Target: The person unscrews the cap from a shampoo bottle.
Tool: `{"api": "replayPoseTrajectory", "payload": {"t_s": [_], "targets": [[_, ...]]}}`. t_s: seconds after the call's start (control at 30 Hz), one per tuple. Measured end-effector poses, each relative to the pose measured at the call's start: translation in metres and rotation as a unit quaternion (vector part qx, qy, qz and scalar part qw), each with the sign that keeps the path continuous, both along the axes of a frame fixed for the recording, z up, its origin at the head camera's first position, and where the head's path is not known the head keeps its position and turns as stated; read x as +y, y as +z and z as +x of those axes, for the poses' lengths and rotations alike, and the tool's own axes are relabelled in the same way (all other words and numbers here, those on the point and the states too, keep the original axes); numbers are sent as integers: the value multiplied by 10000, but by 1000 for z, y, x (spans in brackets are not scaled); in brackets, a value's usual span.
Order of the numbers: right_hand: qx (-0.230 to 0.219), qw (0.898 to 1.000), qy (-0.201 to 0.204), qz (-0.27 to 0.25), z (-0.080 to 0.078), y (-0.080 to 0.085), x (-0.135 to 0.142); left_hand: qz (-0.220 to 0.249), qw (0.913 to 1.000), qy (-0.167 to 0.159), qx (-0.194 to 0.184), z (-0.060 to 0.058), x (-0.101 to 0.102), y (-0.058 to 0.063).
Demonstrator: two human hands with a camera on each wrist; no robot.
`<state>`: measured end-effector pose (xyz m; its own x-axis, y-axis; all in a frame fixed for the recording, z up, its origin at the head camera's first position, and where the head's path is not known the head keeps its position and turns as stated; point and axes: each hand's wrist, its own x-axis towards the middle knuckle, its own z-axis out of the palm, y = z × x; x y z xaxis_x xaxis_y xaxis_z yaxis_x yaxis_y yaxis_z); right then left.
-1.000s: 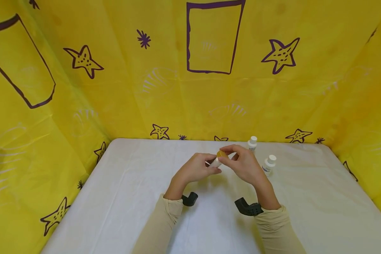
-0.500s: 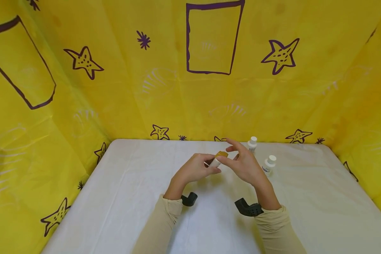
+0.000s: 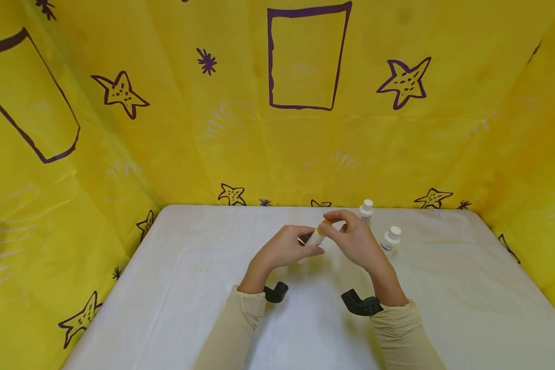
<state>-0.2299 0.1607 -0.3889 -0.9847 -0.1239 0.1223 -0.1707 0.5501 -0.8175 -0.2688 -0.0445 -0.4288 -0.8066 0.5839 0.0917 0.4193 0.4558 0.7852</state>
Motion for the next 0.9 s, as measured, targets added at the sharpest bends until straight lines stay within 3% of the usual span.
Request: {"api": "replayPoseTrajectory", "payload": {"t_s": [0.27,0.57,0.9], "targets": [[225,9983,400,-361,1,0,-1,61,9998,-43,-163,-1,-1,-2],[190,9996,72,-184,1,1,0,219,9995,-80,-235,0,0,-4],[417,9990,128,105,0,-1,1,186,9996,-128,-191,0,3,-4]]}}
